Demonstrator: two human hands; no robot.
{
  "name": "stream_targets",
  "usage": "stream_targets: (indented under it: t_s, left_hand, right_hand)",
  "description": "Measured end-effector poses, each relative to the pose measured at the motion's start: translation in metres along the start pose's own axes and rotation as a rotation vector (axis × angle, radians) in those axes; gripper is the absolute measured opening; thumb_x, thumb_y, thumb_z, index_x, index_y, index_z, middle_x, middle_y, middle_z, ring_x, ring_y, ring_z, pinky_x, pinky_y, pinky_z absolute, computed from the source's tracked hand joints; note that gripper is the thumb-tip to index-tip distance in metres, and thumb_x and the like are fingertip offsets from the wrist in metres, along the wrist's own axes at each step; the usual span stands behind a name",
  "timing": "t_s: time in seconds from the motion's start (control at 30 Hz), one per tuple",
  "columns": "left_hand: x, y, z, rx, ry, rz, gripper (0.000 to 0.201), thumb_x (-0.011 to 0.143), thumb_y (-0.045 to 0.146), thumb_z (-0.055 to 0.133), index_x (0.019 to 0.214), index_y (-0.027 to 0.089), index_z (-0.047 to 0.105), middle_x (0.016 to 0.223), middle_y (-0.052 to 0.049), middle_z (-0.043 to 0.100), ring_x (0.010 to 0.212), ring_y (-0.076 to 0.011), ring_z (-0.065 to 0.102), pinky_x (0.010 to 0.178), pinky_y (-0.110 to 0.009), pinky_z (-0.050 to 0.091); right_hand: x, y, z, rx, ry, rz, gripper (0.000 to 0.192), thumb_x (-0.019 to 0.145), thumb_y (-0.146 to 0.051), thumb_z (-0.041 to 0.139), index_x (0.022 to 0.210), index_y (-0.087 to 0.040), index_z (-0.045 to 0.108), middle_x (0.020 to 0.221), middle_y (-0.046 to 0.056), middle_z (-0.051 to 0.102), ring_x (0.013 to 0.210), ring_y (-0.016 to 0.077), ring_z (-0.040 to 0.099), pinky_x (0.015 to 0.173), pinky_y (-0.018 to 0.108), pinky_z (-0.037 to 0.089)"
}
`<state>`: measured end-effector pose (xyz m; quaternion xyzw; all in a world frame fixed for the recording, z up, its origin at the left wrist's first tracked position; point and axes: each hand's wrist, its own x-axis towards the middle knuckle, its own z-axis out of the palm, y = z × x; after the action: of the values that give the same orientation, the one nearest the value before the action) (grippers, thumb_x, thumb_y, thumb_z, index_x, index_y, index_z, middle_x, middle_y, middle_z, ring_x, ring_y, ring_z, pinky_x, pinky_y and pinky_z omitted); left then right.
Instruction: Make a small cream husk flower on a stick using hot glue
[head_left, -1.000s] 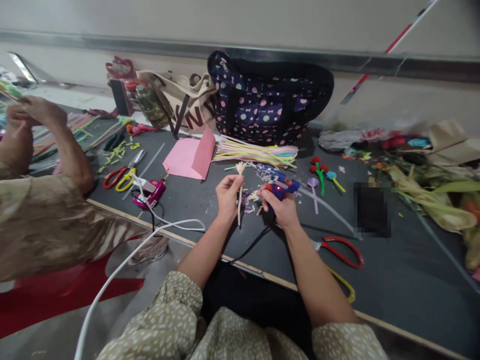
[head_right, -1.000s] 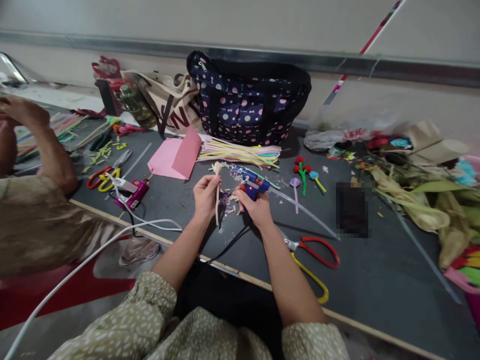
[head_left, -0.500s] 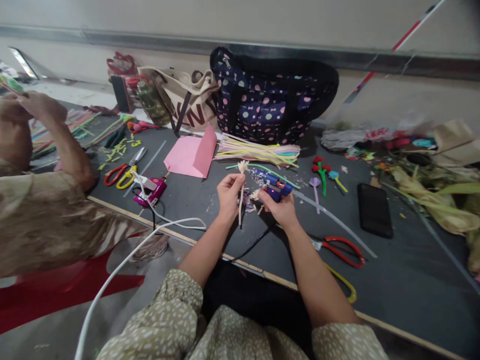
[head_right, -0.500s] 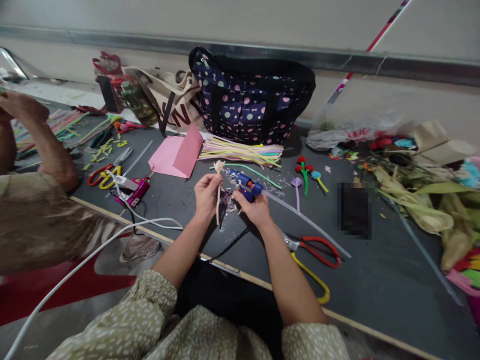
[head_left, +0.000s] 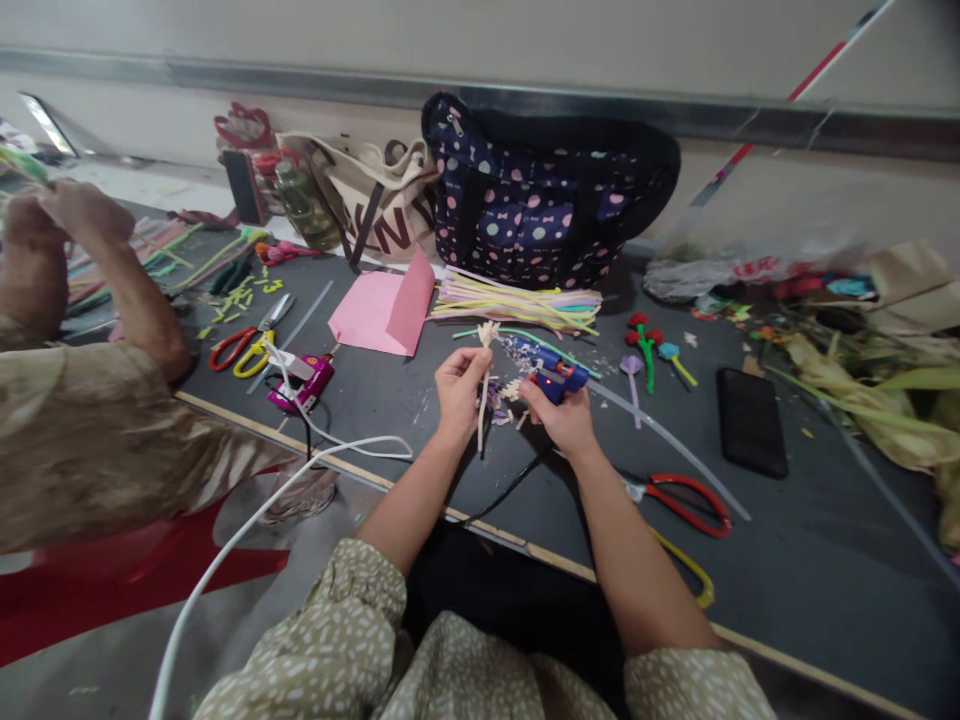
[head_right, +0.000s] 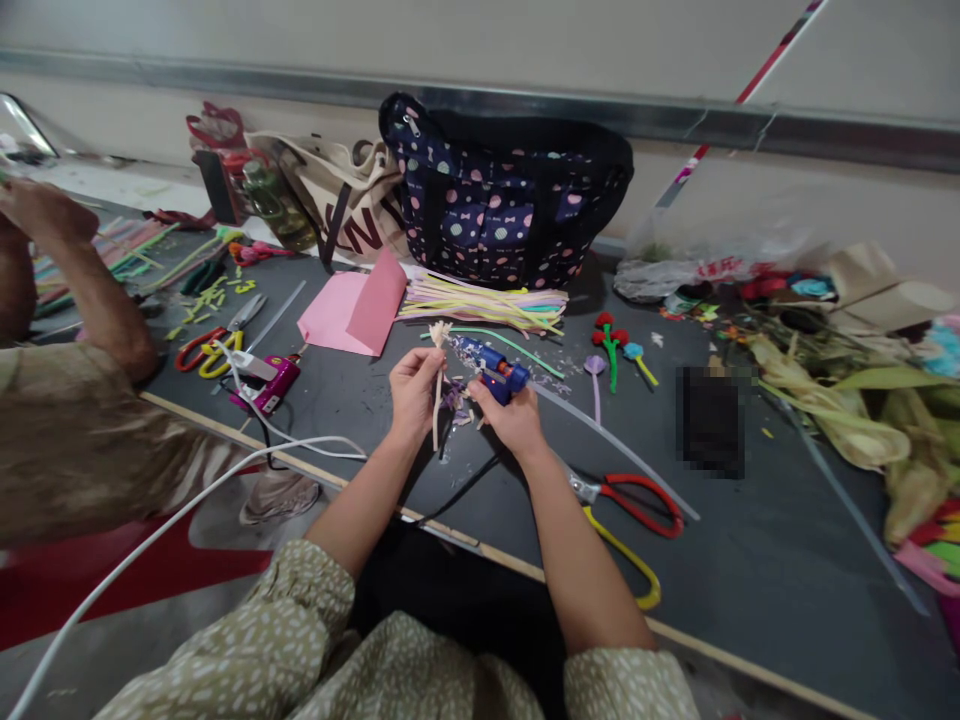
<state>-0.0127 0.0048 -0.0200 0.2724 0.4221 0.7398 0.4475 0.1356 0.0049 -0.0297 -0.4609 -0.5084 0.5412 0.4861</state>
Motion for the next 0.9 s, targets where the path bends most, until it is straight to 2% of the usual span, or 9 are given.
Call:
stream_targets:
  t_s: [0.17,0.3,0.6,0.9]
  left_hand:
    - [0.0002,0.0002,0.0001,-0.002,0.014,-0.012,0.026,0.068,0.038,0.083,0.067,0.016,0.068,0.061,0.003,0.06,0.052,-0.0062,0.05,0.053,-0.019,0.038]
    - [0.0006,-0.0007,-0.0007,-0.001,0.011,-0.016,0.025,0.068,0.038,0.083,0.069,0.017,0.069,0.062,0.002,0.061,0.053,-0.0065,0.05,0.053,-0.019,0.038]
    - [0.0003,0.0002,0.0006,-0.021,0.004,-0.006,0.021,0.07,0.033,0.082,0.069,0.016,0.07,0.063,0.002,0.062,0.055,-0.0061,0.051,0.055,-0.018,0.039]
    - [0.0008,-0.0006,-0.0004,-0.013,0.006,0.006,0.023,0.071,0.035,0.082,0.069,0.016,0.069,0.064,0.002,0.063,0.055,-0.0064,0.052,0.056,-0.02,0.039]
  right_hand:
    - [-0.0009,-0.0011,0.0017,-0.153,0.05,-0.117,0.02,0.075,-0.044,0.076,0.078,-0.025,0.069,0.058,-0.003,0.064,0.043,0.0126,0.051,0.05,0.029,0.047]
    - [-0.0008,-0.0006,0.0015,-0.155,0.041,-0.108,0.02,0.075,-0.043,0.076,0.078,-0.025,0.069,0.056,-0.003,0.063,0.042,0.0124,0.05,0.05,0.029,0.046]
    - [-0.0005,-0.0012,0.0013,-0.143,0.05,-0.044,0.024,0.07,-0.047,0.078,0.076,-0.026,0.067,0.056,-0.003,0.062,0.052,0.016,0.058,0.057,0.032,0.054]
    - [-0.0002,0.0031,0.0003,-0.128,0.049,-0.08,0.024,0.071,-0.046,0.078,0.077,-0.026,0.068,0.057,-0.003,0.062,0.054,0.0159,0.058,0.058,0.032,0.054]
